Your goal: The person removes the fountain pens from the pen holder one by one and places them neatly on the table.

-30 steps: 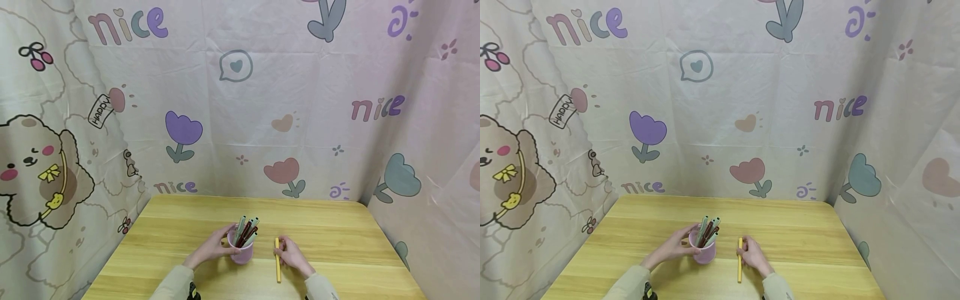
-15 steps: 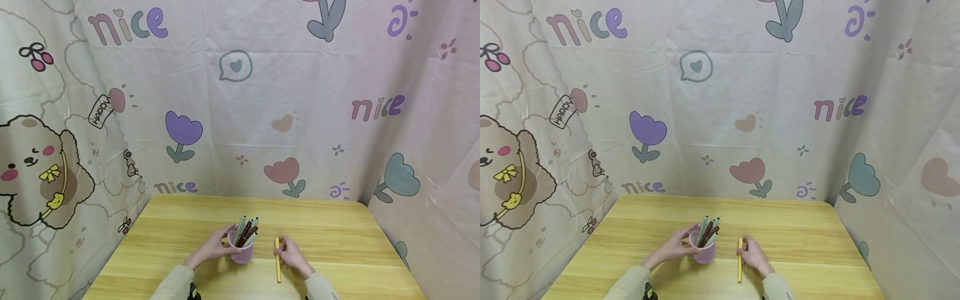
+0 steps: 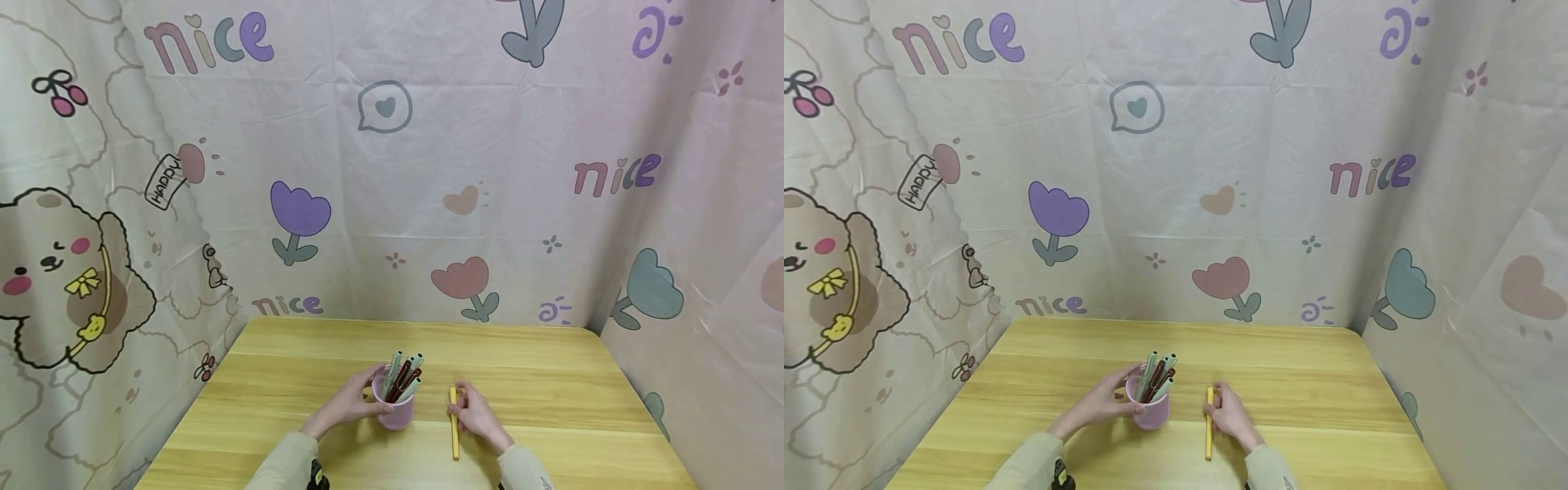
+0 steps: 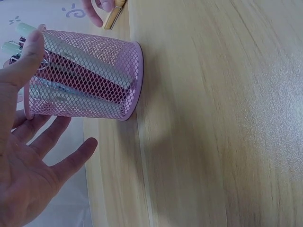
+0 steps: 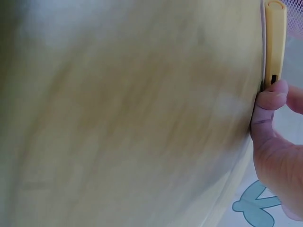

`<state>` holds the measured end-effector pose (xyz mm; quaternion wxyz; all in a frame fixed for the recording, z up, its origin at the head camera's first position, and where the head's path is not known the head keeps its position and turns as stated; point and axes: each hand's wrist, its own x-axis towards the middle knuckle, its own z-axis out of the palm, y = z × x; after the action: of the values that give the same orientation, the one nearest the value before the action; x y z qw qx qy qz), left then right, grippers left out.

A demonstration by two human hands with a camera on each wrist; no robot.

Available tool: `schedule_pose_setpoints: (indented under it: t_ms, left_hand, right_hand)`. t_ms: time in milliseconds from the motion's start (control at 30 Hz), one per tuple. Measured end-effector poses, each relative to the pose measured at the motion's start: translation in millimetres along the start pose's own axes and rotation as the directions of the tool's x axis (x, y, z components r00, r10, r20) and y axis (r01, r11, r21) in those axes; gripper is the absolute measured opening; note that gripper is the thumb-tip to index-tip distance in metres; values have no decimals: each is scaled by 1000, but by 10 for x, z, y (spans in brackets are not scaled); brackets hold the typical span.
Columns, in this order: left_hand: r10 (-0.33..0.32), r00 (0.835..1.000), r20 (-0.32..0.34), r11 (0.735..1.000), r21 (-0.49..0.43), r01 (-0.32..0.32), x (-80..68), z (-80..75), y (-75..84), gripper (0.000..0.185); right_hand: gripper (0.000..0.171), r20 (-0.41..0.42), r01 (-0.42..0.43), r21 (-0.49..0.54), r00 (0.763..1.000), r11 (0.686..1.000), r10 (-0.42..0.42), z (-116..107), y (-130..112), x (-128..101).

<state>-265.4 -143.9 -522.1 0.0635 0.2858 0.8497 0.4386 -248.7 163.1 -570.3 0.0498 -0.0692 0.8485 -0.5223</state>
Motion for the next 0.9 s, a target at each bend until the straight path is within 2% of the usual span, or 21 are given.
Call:
schedule_pose_setpoints:
  t_ms: [167,500,733,900]
  left_hand:
    - [0,1000,-3,1000,5,0,0,0,15,93]
    - [-10,1000,2,1000,-6,10,-2,5,32,92]
    - [-8,1000,0,1000,-11,8,1,2,34,92]
    - [-12,1000,-1,1000,-12,12,2,4,35,92]
  right_hand:
    - [52,-3,16,13,1000,1000,-16,-9,-15,-18]
    - [41,-116,43,-16,992,999,-44,15,-57,-37]
    - [35,-135,43,76,990,996,-33,33,-117,-30]
    - [33,-160,61,98,986,993,-45,50,-167,-18]
